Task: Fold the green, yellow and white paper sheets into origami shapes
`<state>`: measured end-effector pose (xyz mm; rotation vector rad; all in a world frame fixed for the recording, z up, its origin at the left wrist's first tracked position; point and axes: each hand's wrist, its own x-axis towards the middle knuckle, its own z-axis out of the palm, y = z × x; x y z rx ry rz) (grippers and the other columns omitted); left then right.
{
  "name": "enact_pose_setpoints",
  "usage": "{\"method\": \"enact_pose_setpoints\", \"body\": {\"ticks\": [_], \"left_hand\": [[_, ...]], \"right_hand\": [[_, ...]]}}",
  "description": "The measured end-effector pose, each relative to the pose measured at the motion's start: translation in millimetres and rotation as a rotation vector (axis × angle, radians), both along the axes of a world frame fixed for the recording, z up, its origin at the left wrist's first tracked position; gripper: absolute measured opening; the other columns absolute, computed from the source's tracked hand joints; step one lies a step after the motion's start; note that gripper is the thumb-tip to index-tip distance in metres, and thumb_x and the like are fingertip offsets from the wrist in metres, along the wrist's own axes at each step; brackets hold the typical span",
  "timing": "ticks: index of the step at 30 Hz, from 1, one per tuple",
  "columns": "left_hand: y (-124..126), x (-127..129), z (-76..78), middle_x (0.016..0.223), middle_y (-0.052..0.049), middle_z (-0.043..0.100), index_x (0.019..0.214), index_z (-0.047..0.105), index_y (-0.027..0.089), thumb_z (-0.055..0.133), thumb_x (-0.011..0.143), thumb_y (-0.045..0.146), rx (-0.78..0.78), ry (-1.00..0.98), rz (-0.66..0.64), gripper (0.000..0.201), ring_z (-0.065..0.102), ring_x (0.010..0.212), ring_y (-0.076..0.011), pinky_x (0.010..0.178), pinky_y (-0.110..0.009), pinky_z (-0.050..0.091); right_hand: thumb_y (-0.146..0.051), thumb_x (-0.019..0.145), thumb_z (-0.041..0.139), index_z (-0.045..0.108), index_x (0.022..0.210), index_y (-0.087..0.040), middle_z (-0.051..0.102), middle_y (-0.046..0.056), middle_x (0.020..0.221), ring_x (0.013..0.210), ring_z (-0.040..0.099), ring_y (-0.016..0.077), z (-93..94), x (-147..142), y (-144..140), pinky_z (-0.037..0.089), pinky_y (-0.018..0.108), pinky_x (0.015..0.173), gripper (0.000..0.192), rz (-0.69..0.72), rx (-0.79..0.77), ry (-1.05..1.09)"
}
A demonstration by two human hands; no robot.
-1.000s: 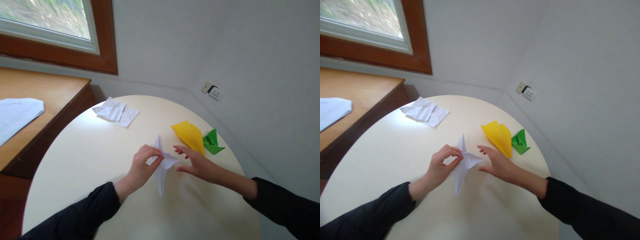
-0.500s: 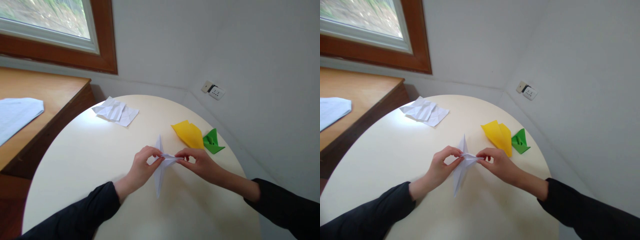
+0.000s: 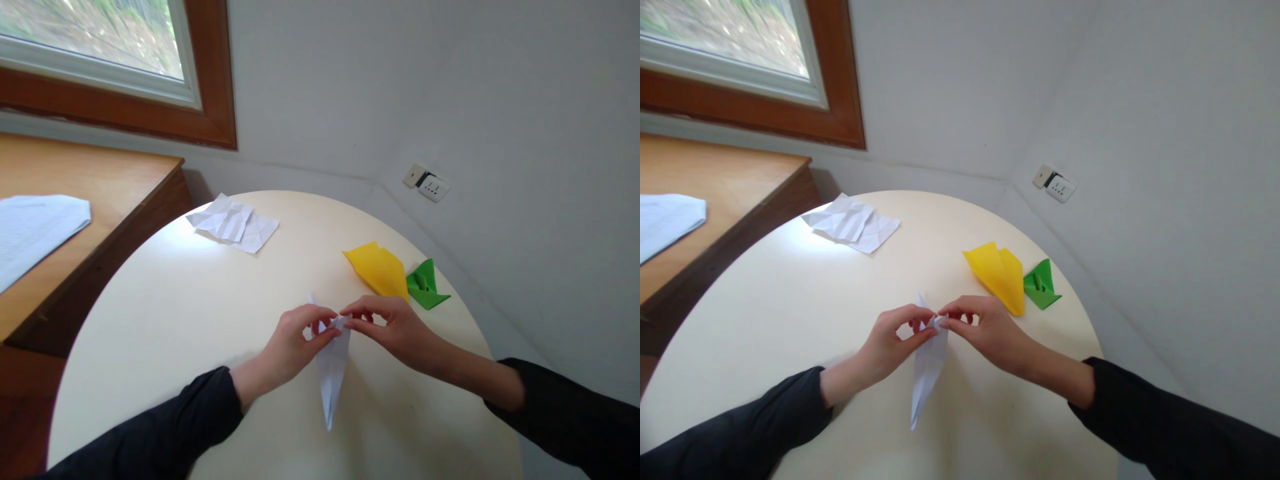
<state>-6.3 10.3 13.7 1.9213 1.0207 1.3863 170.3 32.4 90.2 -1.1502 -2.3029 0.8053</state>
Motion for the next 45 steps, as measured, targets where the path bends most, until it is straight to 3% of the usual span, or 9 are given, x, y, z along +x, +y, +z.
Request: {"method": "enact_pose_setpoints", "body": {"ticks": [10,17,24,35,40,45], "left_hand": [[1,0,0.3,0.061,0.0,0.061,0.077,0.066,0.017,0.059,0.082,0.03,-0.013,0.023,-0.009,0.015,0.054,0.054,-0.0105,0.053,-0.021,0.043],[1,1,1.3,0.061,0.001,0.061,0.076,0.067,0.017,0.06,0.08,0.033,-0.123,0.015,-0.031,0.018,0.051,0.054,-0.01,0.053,-0.021,0.043],[1,2,3.0,0.065,0.0,0.066,0.073,0.068,0.017,0.062,0.078,0.027,-0.263,-0.064,-0.131,0.012,0.055,0.058,-0.0114,0.054,-0.022,0.044],[1,3,2.0,0.063,-0.001,0.063,0.072,0.065,0.016,0.058,0.079,0.029,-0.348,-0.099,-0.102,0.017,0.051,0.058,-0.012,0.055,-0.024,0.042],[3,0,3.0,0.085,-0.006,0.064,0.093,0.06,0.016,0.055,0.08,0.039,-0.384,-0.127,0.012,0.027,0.053,0.067,-0.0146,0.065,-0.03,0.046],[1,1,5.2,0.125,-0.012,0.049,0.121,0.044,0.02,0.074,0.063,0.036,-0.541,-0.082,-0.052,0.067,0.054,0.095,-0.0219,0.086,-0.039,0.046]], "right_hand": [[-0.03,0.081,0.061,0.069,0.077,-0.02,0.067,0.003,0.078,0.074,0.062,0.0149,-5.0,-5,1,0.049,0.026,0.061,0.014,0.011,0.001,0.081],[-0.03,0.081,0.06,0.068,0.083,-0.02,0.071,0.003,0.077,0.072,0.065,0.0155,-5.8,-7,-2,0.051,0.026,0.063,0.013,-0.014,0.005,0.069],[-0.031,0.08,0.062,0.067,0.091,-0.02,0.07,0.003,0.079,0.069,0.064,0.0146,-13.4,-9,-2,0.053,0.026,0.063,0.016,-0.023,0.049,0.11],[-0.027,0.077,0.064,0.068,0.087,-0.02,0.07,0.002,0.076,0.067,0.062,0.0139,-13.8,-12,2,0.051,0.026,0.061,0.013,-0.059,0.016,0.136],[-0.034,0.073,0.067,0.068,0.085,-0.02,0.069,0.004,0.082,0.07,0.064,0.0155,-14.7,-6,9,0.054,0.028,0.062,0.019,-0.214,-0.029,0.282],[-0.039,0.066,0.072,0.067,0.085,-0.019,0.067,0.003,0.074,0.067,0.063,0.0156,-12.3,4,17,0.054,0.026,0.056,0.028,-0.378,-0.072,0.419]]}}
